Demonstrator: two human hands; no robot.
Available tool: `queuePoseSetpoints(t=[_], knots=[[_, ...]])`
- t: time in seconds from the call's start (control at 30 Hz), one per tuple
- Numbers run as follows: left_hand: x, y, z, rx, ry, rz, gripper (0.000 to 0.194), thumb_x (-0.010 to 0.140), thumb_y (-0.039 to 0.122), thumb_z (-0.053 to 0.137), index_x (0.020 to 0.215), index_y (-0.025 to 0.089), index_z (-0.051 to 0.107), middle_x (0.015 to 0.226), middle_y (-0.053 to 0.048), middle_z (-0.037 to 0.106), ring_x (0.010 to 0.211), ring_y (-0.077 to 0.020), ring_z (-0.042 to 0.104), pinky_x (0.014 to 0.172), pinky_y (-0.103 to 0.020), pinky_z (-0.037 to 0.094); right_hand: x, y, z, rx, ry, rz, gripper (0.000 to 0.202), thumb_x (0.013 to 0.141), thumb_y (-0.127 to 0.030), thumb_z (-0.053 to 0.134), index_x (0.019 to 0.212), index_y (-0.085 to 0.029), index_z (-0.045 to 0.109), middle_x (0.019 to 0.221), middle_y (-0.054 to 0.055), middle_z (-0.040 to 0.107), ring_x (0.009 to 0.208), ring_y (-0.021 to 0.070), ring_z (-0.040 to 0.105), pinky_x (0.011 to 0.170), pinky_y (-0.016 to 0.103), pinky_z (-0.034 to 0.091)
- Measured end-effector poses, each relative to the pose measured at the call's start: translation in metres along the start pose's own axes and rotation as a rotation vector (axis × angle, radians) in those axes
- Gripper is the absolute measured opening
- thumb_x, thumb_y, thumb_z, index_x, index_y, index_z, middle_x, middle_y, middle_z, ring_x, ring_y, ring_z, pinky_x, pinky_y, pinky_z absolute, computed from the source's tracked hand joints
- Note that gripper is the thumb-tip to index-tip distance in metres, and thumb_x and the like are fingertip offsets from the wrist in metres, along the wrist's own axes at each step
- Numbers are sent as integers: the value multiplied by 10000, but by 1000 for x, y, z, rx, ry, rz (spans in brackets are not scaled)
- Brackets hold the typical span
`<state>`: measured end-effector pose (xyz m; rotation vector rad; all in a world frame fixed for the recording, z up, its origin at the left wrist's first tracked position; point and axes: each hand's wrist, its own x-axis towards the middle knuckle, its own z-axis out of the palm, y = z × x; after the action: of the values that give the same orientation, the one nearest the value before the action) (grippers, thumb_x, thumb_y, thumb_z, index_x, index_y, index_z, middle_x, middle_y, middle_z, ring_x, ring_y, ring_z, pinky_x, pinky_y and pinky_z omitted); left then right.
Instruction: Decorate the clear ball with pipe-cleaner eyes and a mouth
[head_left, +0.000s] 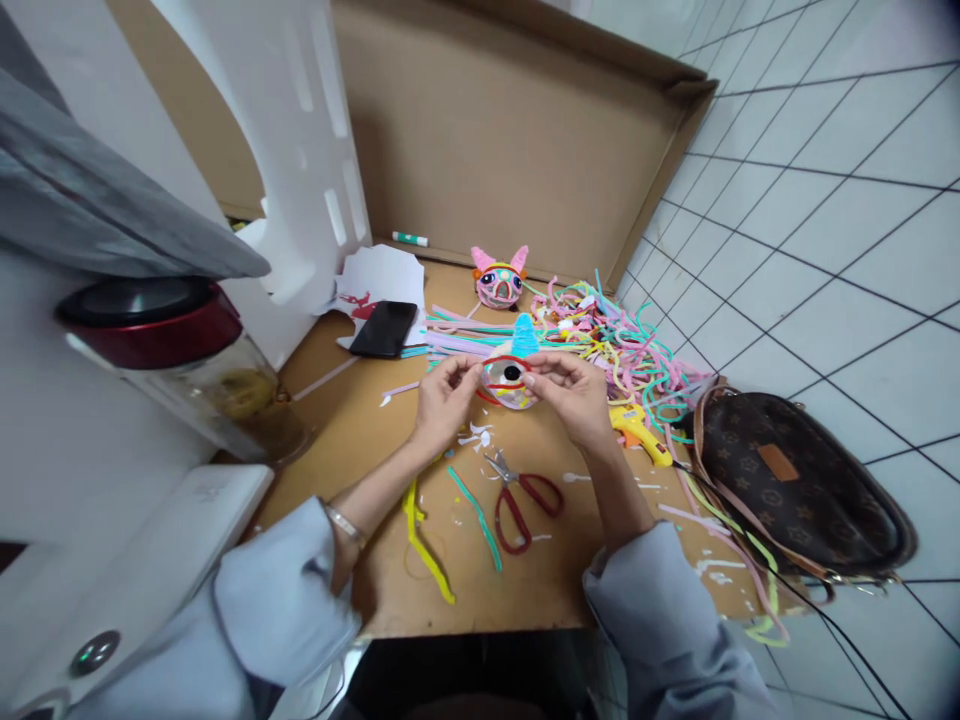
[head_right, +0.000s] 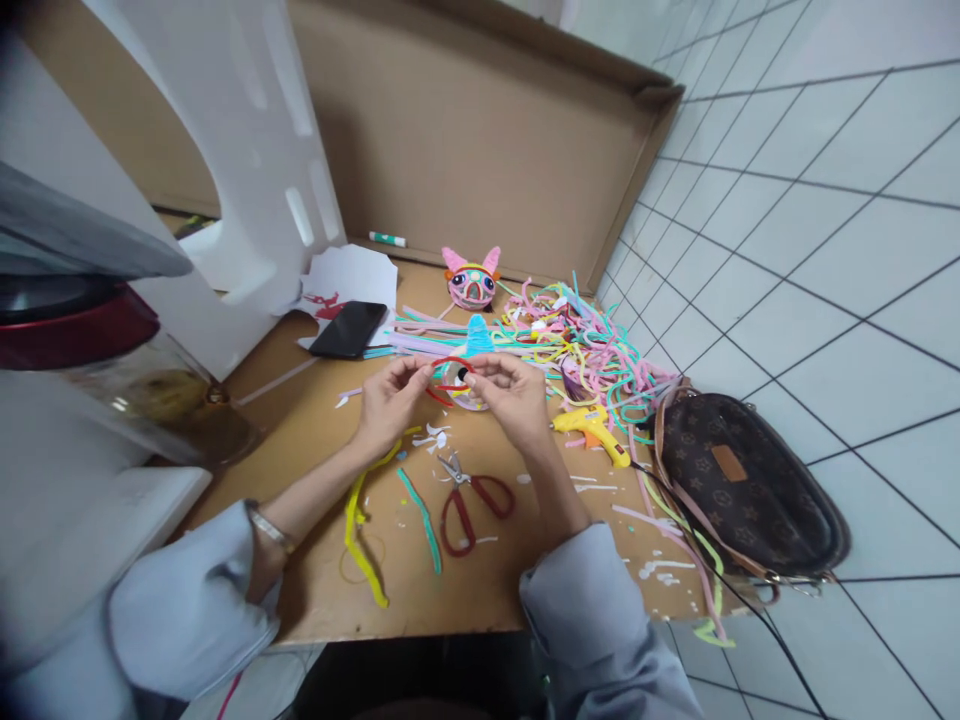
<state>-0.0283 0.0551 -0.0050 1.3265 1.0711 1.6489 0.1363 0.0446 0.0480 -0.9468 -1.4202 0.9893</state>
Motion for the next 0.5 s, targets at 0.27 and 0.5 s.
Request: queuePoseSetpoints(t=[0.27, 0.5], knots=[[-12, 15, -1, -214, -13, -257, 350, 628, 469, 776, 733, 162, 645, 596, 16, 603, 528, -96, 509, 511, -214, 395, -1, -1, 9, 100, 25, 58, 364, 560, -416, 854, 778, -184, 675, 643, -21, 697, 521, 120, 655, 502, 235, 557], [-13, 14, -2, -279, -55, -341, 371, 572, 462, 814, 713, 162, 650, 584, 10, 603, 504, -87, 506, 472, -201, 375, 1, 2, 9, 94, 115, 3, 338, 586, -415, 842, 753, -185, 658, 632, -20, 694, 532, 124, 667, 540, 257, 593]])
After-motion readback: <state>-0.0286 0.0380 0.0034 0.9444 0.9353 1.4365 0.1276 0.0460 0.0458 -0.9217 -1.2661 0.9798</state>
